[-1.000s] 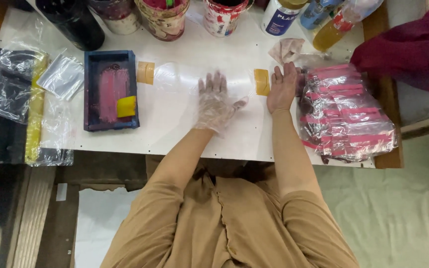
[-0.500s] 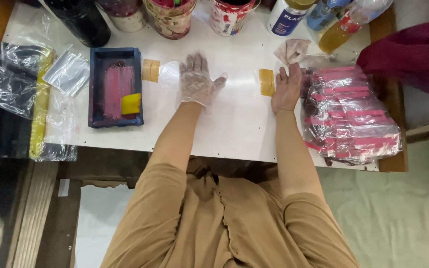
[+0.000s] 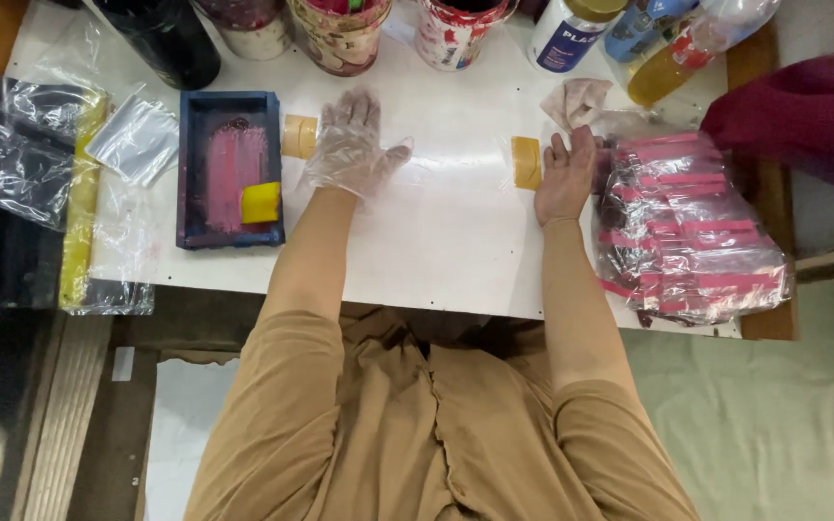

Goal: Manually screen printing small pink bags and preparing plastic sleeves on a production table.

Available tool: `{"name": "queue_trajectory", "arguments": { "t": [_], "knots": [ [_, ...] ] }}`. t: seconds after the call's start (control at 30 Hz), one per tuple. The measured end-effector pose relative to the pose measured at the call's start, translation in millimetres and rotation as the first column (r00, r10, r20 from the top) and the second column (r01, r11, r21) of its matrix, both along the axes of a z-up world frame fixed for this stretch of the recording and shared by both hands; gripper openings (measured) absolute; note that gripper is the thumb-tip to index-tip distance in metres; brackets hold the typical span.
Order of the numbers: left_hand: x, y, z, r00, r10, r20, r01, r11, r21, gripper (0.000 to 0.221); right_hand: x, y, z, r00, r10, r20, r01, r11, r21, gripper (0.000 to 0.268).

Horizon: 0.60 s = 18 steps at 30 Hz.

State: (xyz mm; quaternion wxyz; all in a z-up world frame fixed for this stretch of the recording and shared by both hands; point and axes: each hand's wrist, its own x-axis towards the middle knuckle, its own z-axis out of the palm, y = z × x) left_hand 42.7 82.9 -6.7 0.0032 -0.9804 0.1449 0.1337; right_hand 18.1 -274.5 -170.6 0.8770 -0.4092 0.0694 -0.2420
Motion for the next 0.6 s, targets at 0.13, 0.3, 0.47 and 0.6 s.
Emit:
{"name": "queue_trajectory", "arguments": {
  "t": [0.13,0.3,0.47,0.6],
  "knots": [
    [2.9,13.8,-5.2,1.0,0.031,0.001,-0.031,0.998,-0.048,0.094,-1.9,4.6,10.6,0.999,-0.001,-0.04,0.002,1.0,0.024,0.073],
    [0.8,12.9,0.7,0.999,0.04,-0.014,-0.04,0.999,-0.023,0.093,-1.6,4.5,11.8,0.998,-0.003,-0.056,0.003,1.0,0.008,0.07],
    [-23.7,-23.4,2.8,0.976,-0.072,0.206,0.07,0.997,0.015,0.103,0.9,-1.8,-12.9,0.999,0.035,0.02,-0.032,0.986,-0.162,0.046],
    [-41.0,-47.5,-2.8,0.986,-0.153,0.062,0.161,0.976,-0.147,0.096,-0.7,-1.4,-11.8,0.999,0.031,0.038,-0.025,0.986,-0.162,0.048]
  ]
}}
